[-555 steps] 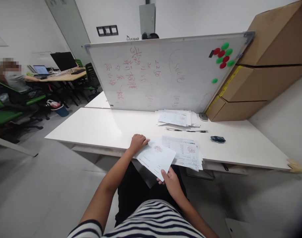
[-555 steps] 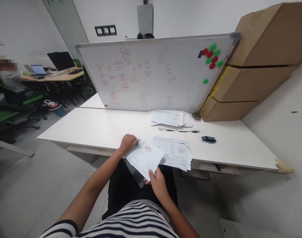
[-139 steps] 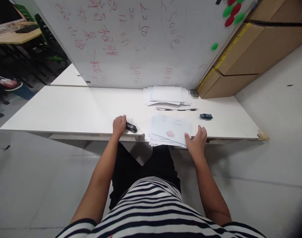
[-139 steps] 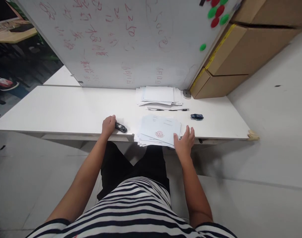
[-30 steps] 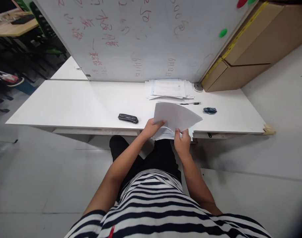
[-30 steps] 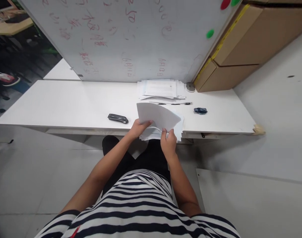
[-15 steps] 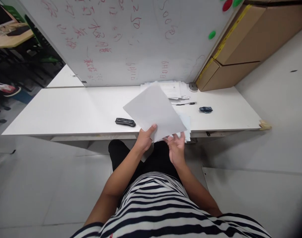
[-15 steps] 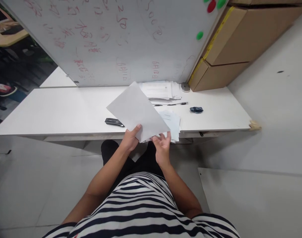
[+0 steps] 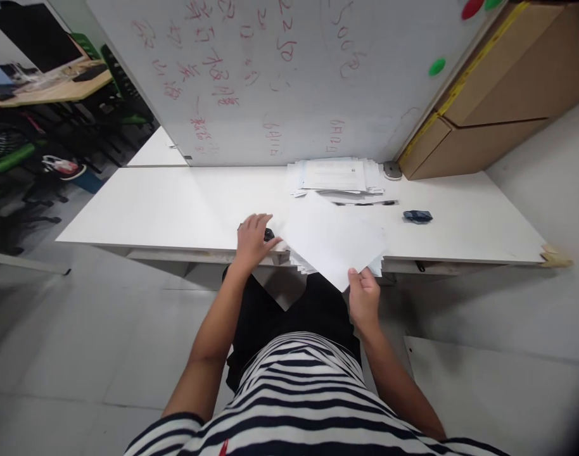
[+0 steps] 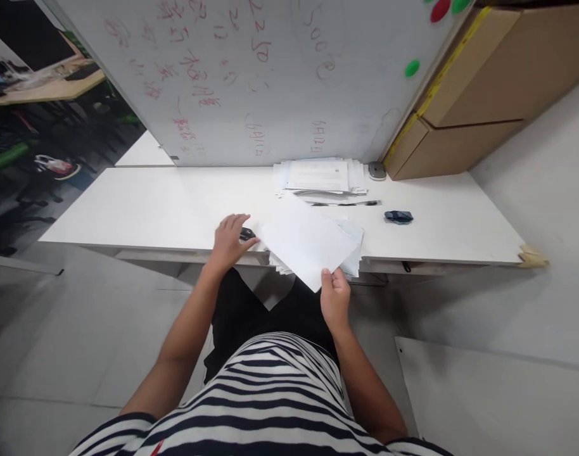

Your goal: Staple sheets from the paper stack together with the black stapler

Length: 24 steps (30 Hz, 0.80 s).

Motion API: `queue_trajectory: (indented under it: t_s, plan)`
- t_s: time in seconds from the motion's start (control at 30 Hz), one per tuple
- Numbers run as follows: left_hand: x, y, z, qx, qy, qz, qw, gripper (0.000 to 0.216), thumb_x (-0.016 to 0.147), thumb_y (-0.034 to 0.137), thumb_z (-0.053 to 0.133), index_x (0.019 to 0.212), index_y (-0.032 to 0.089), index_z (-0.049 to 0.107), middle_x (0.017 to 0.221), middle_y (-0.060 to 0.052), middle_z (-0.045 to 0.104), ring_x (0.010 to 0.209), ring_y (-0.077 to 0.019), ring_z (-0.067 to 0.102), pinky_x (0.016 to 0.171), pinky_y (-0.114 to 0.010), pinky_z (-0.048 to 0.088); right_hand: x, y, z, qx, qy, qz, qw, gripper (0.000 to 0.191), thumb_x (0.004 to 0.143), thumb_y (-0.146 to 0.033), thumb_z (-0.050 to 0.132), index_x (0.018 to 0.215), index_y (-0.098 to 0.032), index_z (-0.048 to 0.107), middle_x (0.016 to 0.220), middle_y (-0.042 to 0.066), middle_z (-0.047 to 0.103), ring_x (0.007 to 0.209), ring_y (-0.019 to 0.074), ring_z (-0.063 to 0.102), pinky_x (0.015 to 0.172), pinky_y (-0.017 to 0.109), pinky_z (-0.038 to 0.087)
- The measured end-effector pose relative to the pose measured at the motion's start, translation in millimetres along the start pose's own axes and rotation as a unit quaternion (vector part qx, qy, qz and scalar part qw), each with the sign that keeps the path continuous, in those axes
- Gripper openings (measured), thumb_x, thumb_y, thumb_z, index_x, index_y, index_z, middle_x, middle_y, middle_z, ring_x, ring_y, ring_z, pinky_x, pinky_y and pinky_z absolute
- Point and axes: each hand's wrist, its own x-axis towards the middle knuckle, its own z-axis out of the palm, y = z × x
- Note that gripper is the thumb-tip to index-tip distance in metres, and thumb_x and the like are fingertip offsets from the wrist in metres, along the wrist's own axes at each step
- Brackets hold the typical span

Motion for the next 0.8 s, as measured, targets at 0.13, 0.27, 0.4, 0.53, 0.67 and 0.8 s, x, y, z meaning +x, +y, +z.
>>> queue_trajectory:
  t_s: [0.13,0.27,0.4,0.53,0.67,0.8]
  plan:
    - [22.9,-46.9,-15.9,0.133,-0.083,0.001,0.988,0.049,0.072,0.033,0.073,0.119,0.026,0.061,0.13,-0.011,0.056,0.132,-0.0354,0.036,0.106,-0.05,0.029,-0.3,5.9,-2.8,-0.011,-0.017,0.045,0.999,0.035,0.083,-0.045,0.058,0.101,-0.016,0.066,0.101,0.008,0.071,0.095,0.0236,0.062,0.088,0.038,0.047]
    - [26.1,-61.7,-16.9,0.085,-0.112,0.01,0.99,0.033,0.076,0.033,0.067,0.108,0.027,0.065,0.119,-0.005,0.065,0.129,-0.031,0.043,0.103,-0.043,0.037,-2.5,13.0,3.9,0.035,-0.057,0.094,0.993,0.037,0.081,-0.044,0.06,0.105,-0.017,0.067,0.097,0.006,0.072,0.092,0.0237,0.064,0.086,0.038,0.048]
    - [21.3,-54.1,-22.2,0.037,-0.127,-0.007,0.991,0.03,0.072,0.033,0.069,0.102,0.03,0.067,0.121,-0.001,0.065,0.137,-0.0325,0.035,0.104,-0.044,0.036,-4.0,19.7,8.9,0.036,-0.08,0.112,0.99,0.038,0.079,-0.044,0.061,0.106,-0.016,0.067,0.094,0.006,0.073,0.084,0.0228,0.065,0.08,0.038,0.049]
    - [19.0,-48.1,-26.8,0.007,-0.136,-0.022,0.99,0.03,0.07,0.034,0.071,0.099,0.03,0.068,0.121,-0.001,0.065,0.139,-0.0321,0.033,0.106,-0.044,0.035,-5.4,21.1,9.8,0.014,-0.081,0.126,0.989,0.04,0.078,-0.043,0.061,0.104,-0.015,0.068,0.09,0.006,0.073,0.081,0.0232,0.065,0.075,0.036,0.05]
    - [18.8,-49.1,-26.9,-0.015,-0.138,-0.033,0.99,0.031,0.069,0.035,0.071,0.099,0.031,0.068,0.122,-0.001,0.065,0.139,-0.0318,0.033,0.106,-0.044,0.035,-7.4,20.7,9.7,0.008,-0.078,0.133,0.988,0.039,0.078,-0.042,0.061,0.104,-0.015,0.068,0.09,0.005,0.073,0.083,0.0234,0.065,0.074,0.035,0.05]
    - [15.3,-47.3,-27.2,-0.022,-0.147,-0.03,0.988,0.031,0.071,0.036,0.07,0.101,0.032,0.067,0.123,0.001,0.064,0.14,-0.0327,0.031,0.106,-0.044,0.034,-10.1,20.7,13.4,0.028,-0.105,0.14,0.984,0.036,0.079,-0.041,0.061,0.104,-0.016,0.068,0.093,0.006,0.073,0.083,0.0223,0.065,0.076,0.034,0.05]
